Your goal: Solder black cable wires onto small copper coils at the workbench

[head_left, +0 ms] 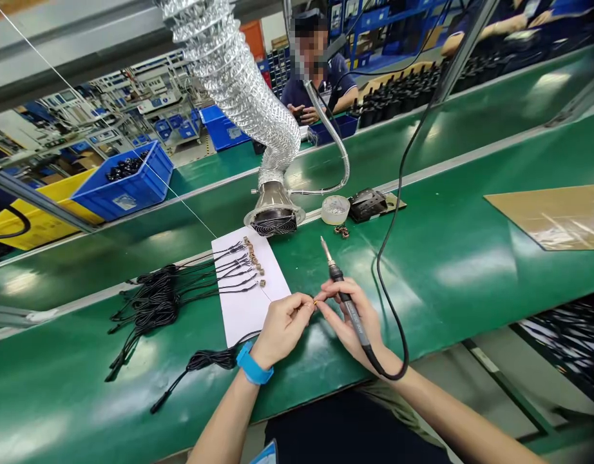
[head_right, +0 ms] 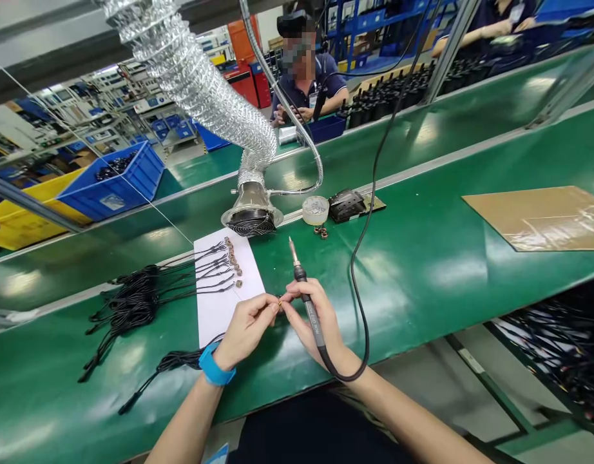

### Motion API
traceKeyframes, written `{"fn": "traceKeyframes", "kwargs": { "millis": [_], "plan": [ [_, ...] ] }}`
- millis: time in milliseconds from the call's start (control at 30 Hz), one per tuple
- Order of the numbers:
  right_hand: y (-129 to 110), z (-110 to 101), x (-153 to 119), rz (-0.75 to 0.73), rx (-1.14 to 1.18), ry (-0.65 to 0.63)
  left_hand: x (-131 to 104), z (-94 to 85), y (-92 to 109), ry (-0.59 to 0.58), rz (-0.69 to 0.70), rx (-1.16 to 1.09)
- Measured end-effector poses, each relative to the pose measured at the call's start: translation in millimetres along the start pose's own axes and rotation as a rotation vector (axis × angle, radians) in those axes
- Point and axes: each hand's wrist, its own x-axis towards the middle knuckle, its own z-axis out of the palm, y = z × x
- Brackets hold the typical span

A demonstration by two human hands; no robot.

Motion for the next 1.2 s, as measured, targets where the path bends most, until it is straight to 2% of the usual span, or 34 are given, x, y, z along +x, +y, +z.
{"fn": "traceKeyframes", "kwargs": {
  "millis": [100, 200, 300, 467, 633, 833, 933, 1067, 1200],
  "plan": [
    [0.4, 1.7, -2.0, 0.036, 0.011, 0.027, 0.1, 2.7, -6.3, 0.031, -0.011, -0.010],
    [-0.4, 6.5, -5.6, 0.051, 0.015, 0.065, -0.2, 7.7, -11.5, 0.085, -0.071, -0.125],
    [-0.6, 16.3, -11.3, 0.044, -0.012, 0.148, -1.2, 14.3, -13.7, 0.141, -0.095, -0.252],
    [1.1, 35.1, -20.4, 0.087, -0.041, 0.285, -3.6, 24.7, -16.6, 0.285, -0.121, -0.329],
    [4.0, 41.1, -21.6, 0.108, -0.062, 0.280, -4.9, 29.5, -21.0, 0.369, -0.121, -0.347],
    [7.9, 44.2, -22.6, 0.094, -0.071, 0.305, -5.6, 31.2, -22.1, 0.401, -0.107, -0.345],
    [9.9, 44.3, -24.0, -0.025, -0.158, 0.286, -5.6, 31.3, -23.5, 0.405, -0.105, -0.363],
    [11.5, 38.6, -23.6, -0.263, -0.362, 0.167, -4.9, 29.1, -25.8, 0.387, -0.127, -0.383],
    [8.5, 30.3, -17.2, -0.317, -0.410, 0.095, -3.4, 24.8, -27.0, 0.385, -0.148, -0.344]
  ]
}}
